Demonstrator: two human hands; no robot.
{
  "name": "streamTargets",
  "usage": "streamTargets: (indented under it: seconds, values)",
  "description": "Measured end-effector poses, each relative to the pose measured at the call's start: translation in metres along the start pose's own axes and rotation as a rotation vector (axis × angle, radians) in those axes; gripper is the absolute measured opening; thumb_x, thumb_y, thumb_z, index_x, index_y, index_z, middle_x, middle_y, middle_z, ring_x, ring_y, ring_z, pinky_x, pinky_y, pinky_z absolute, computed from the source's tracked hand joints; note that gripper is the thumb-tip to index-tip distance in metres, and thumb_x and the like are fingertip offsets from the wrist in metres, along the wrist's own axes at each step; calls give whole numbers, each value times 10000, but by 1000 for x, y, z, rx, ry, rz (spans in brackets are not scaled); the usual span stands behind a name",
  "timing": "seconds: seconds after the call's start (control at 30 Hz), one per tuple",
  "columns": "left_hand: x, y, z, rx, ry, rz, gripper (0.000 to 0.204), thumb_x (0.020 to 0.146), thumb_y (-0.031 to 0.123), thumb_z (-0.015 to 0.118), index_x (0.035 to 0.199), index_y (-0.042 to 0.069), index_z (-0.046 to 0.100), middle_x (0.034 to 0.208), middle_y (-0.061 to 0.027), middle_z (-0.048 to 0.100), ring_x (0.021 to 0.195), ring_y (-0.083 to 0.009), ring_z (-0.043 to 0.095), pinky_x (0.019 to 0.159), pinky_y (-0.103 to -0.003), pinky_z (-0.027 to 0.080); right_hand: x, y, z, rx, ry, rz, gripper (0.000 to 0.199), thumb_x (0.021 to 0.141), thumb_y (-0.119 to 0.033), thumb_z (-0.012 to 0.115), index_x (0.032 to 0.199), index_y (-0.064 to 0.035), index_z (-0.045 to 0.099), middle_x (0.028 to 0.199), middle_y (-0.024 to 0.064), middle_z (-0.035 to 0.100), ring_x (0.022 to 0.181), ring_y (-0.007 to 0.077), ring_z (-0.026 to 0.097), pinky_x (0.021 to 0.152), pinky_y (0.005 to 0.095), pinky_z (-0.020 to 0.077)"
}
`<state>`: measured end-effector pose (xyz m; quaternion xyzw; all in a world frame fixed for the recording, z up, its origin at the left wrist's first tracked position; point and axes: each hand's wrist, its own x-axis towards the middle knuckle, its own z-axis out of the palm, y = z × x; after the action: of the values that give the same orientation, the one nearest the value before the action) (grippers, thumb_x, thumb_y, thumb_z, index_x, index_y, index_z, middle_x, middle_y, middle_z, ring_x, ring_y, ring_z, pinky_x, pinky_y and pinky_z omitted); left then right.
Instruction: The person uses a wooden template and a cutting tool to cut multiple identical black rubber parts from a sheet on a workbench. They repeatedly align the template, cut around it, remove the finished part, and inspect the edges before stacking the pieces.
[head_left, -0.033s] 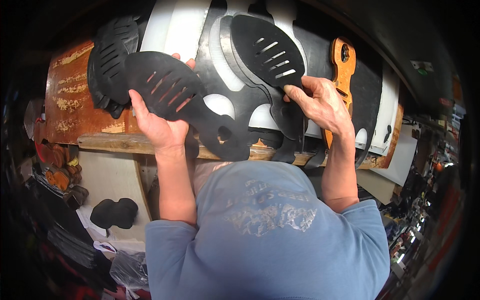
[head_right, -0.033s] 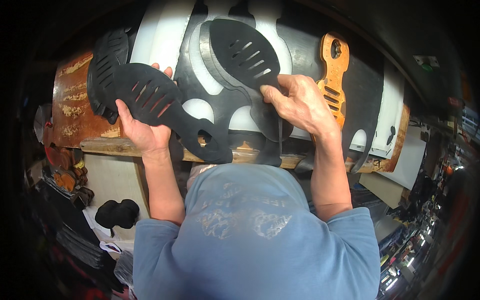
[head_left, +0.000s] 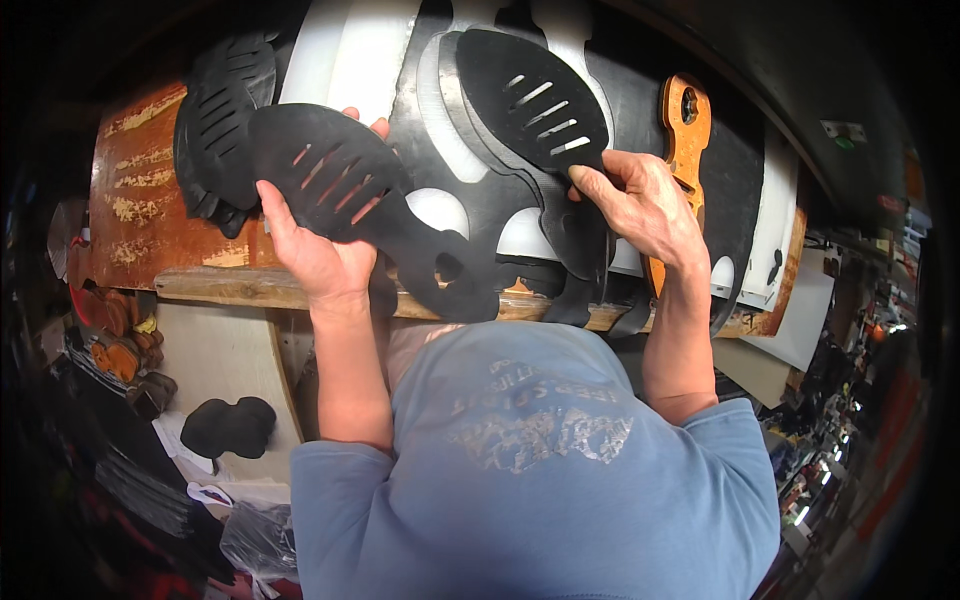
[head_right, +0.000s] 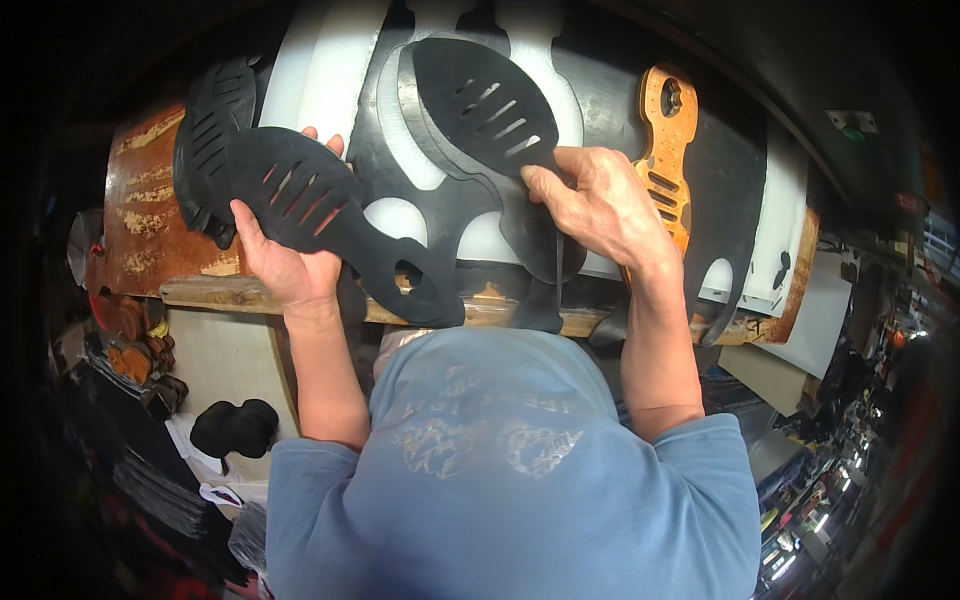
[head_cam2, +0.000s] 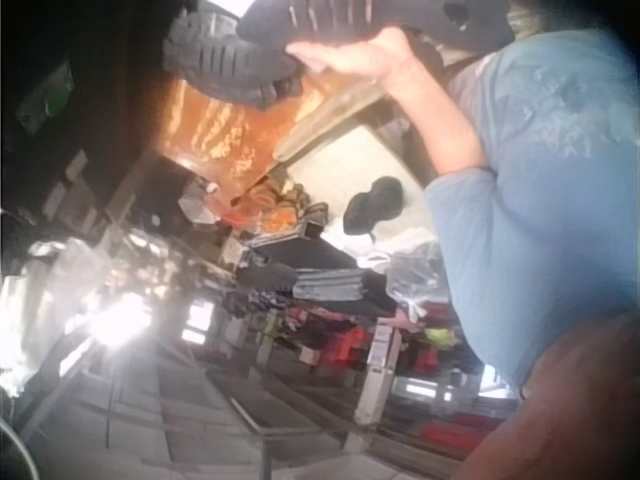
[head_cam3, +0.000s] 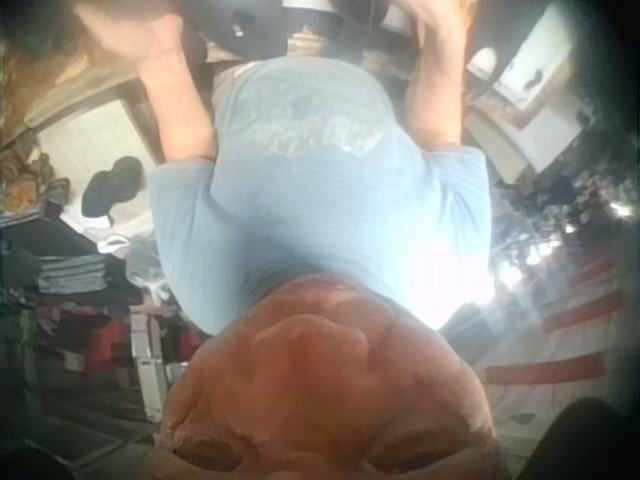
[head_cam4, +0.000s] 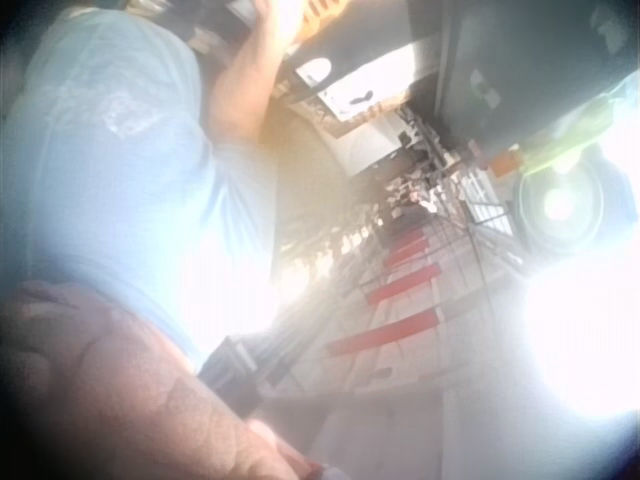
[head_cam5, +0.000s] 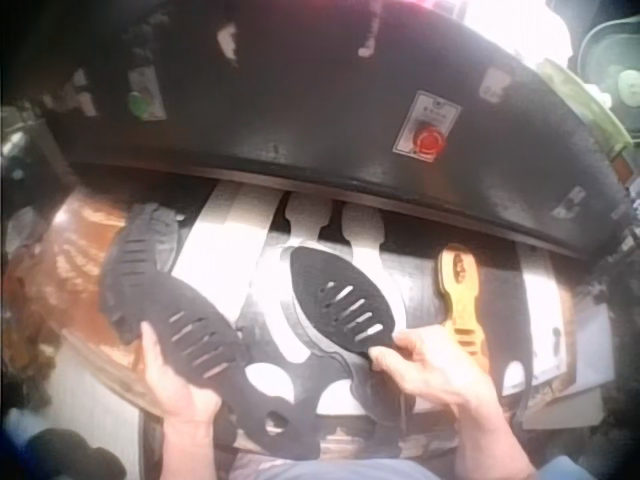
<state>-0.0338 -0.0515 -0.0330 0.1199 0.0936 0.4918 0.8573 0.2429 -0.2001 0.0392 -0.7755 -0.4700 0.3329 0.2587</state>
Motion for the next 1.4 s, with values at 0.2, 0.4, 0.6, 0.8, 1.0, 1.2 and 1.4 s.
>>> streamTargets:
  seconds: [0.2,0.4,0.6,0.8,1.0,1.2,1.4]
  values:
    - [0,2,5,359,279,53,596,1135,454,433,1517,-2,473,1461,-242,576,1304,-443,607,1041,-515,567,13,1,-5,-57,-40,1,392,965,-287,734,850,87,708,670,118,618,615,189,567,625,402,485]
    - [5,3,8,689,410,232,379,1097,134,577,1445,-9,541,1306,-142,668,1112,-239,702,942,-398,620,20,19,3,25,156,4,467,893,-192,817,1208,122,676,743,110,684,694,152,620,716,336,540]
    - [8,2,4,720,351,244,412,1108,110,544,1499,-7,482,1327,-181,654,1122,-297,712,965,-453,632,25,24,-7,325,-29,66,451,925,-189,803,1243,108,685,775,7,691,707,65,592,682,255,503]
    - [7,-6,7,841,348,323,499,1090,98,555,1551,-38,419,1381,-181,609,1201,-256,657,1017,-391,567,28,19,9,122,93,39,438,884,-180,798,1220,85,702,799,87,711,722,179,665,704,329,541]
    - [-2,-16,2,1711,354,706,605,1049,109,606,1578,-88,387,1661,-279,312,1519,-380,374,1244,-475,331,7,11,37,-199,332,-138,525,806,-251,870,1184,74,706,960,176,701,880,331,691,812,428,565]
    - [-5,-22,3,1941,275,840,497,1072,121,597,1542,-14,505,1673,-211,353,1562,-338,334,1266,-451,304,1,0,60,-285,383,-167,728,749,-200,912,1345,81,601,1003,167,674,966,342,645,875,443,540]
    - [-12,-29,22,1588,133,653,430,1100,41,503,1519,-52,506,1560,-209,515,1432,-336,528,1201,-460,426,1,-1,60,-102,404,-78,701,755,-163,901,1357,46,608,961,129,649,843,283,645,807,412,556]
